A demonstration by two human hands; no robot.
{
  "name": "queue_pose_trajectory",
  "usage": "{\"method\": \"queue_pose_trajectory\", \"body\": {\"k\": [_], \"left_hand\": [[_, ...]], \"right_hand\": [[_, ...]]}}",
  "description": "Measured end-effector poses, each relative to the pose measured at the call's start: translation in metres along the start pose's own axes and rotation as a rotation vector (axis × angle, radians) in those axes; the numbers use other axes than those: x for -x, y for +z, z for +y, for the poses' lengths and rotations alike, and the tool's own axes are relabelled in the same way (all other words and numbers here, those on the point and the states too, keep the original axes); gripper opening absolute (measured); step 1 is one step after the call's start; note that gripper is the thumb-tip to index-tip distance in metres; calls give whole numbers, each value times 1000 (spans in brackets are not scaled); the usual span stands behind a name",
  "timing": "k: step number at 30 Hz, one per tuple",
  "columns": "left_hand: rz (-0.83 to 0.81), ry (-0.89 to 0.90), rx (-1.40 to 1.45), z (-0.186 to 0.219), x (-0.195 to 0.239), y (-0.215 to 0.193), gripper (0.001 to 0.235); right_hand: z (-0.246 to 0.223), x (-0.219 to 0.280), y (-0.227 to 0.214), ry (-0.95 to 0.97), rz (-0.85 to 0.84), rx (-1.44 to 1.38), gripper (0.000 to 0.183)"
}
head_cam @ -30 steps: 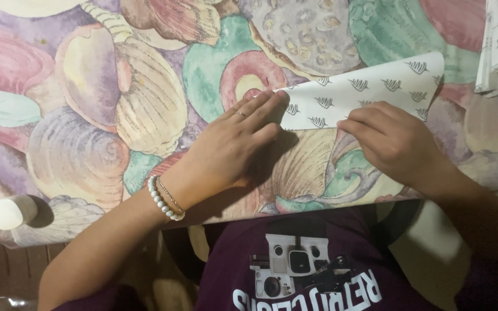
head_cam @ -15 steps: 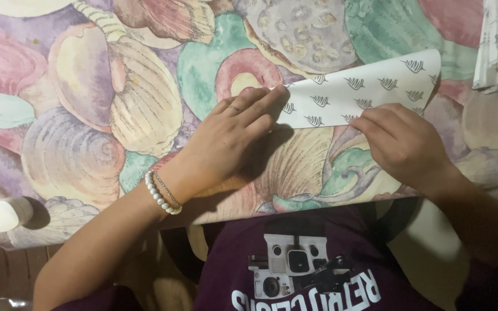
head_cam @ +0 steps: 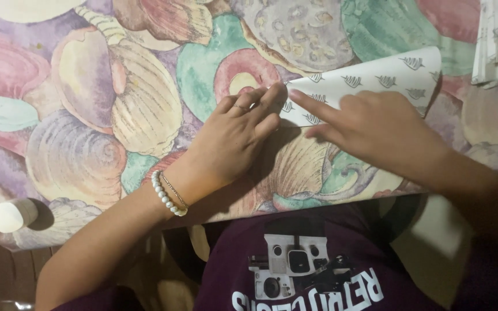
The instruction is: Folding printed paper sheets into specific shapes on a table
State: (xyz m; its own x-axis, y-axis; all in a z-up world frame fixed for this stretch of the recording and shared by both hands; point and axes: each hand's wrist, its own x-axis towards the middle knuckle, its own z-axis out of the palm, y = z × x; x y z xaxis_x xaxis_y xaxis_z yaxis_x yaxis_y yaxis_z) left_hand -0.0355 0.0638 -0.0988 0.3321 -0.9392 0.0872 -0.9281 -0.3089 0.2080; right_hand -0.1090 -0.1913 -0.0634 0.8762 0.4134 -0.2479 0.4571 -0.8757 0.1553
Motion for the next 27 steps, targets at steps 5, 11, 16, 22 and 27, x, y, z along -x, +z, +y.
{"method": "queue_pose_trajectory", "body": {"k": [5,11,16,22,27], "left_hand": [[7,-26,21,-1,0,1,25],[58,-31,86,-1,3,-3,19],[13,-37,136,0,3,-6,17],[-85,5,-42,3,-1,-7,65],[-164,-2,-48,27,-17,-40,68]], "right_hand": [[3,-26,-28,168,-261,-227,77],[32,-1,-45,619,-373,-492,47],[59,34,-24,841,-156,-535,48],[87,71,57,417,271,362,22],[15,50,31,317,239,-542,13]]}}
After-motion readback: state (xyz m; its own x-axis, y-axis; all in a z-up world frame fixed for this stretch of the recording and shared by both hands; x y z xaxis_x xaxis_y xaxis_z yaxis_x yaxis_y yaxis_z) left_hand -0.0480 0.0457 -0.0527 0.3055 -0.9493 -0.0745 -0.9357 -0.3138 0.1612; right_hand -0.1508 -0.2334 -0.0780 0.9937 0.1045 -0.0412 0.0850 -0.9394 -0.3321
